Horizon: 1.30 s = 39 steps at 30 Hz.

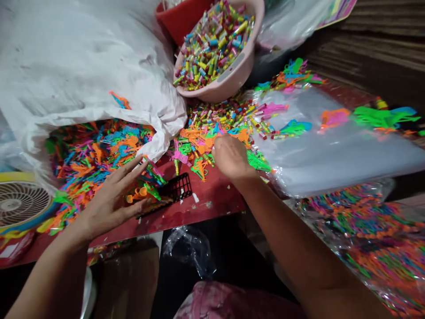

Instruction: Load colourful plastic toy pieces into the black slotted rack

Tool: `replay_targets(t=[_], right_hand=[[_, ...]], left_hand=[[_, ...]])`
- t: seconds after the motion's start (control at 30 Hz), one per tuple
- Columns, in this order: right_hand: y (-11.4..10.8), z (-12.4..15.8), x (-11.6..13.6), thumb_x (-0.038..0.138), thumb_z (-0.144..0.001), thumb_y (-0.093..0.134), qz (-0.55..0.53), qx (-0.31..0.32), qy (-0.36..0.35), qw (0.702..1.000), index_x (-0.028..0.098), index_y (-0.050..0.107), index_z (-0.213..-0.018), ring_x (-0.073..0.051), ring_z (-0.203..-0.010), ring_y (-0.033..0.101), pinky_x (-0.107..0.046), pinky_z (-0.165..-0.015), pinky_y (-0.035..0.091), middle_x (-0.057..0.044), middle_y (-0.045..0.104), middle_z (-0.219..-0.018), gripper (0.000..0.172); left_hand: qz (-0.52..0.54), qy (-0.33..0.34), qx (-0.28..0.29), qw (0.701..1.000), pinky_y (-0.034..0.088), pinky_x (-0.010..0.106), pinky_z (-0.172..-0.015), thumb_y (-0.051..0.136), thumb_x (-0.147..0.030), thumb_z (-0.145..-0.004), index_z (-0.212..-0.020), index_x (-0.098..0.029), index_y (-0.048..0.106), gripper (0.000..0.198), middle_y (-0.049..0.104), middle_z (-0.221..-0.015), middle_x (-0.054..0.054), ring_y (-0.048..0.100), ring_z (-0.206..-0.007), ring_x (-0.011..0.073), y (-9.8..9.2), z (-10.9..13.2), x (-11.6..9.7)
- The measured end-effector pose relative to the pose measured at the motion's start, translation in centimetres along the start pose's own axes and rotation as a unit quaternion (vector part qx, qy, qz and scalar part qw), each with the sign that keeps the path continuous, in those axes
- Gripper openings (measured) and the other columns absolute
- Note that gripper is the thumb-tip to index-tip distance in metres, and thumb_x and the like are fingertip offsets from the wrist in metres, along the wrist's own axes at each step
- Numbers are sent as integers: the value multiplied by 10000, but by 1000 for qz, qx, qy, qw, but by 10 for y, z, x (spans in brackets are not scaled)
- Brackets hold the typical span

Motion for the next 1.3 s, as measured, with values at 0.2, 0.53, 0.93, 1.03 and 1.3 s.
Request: replay_targets(t=[0.2,0.53,0.93,1.03,1.3], right_hand=[[-15,13,6,161,-860,567,-96,-72,-53,991,145,690,-819,-218,-813,570,-344,-762,392,-102,636,-850,130],[67,77,128,189,-865,619,-170,154,-252,940,159,731,-939,-177,-819,596,-279,-691,392,-76,678,-959,137],[72,81,120,126,-873,608,-365,72,-271,888,168,616,-669,-129,-728,537,-242,-683,389,0,558,-744,208],[72,83,122,124,-875,579,-343,51,-275,897,173,605,-680,-133,-730,519,-252,-695,386,-9,542,-762,203],[77,77,119,116,-806,604,-407,92,-216,883,180,539,-644,-105,-642,468,-240,-614,358,23,465,-726,185]], left_hand=[[-7,2,-16,1000,333,556,-1143,516,-531,-915,-1545,-435,52,789,190,-1639,34,277,-1470,320,-1,0,-3],[-71,-10,1,997,275,549,-1155,507,-581,-903,-1566,-330,74,831,119,-1655,85,193,-1495,345,8,2,5],[-99,-52,50,992,256,563,-1154,522,-478,-904,-1573,-221,122,821,132,-1645,143,168,-1497,365,11,-2,3],[-103,-56,49,992,246,558,-1158,537,-473,-892,-1574,-227,112,841,127,-1648,133,149,-1503,361,12,-3,2],[-108,-75,61,989,199,555,-1178,544,-430,-880,-1573,-223,104,847,90,-1657,109,103,-1513,351,14,-3,2]])
Point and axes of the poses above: each hand's wrist, its own z-axis away from the middle knuckle, its own y-axis out of the palm, x = y × z, the point moved 6 cm from there along -z, towards the middle knuckle
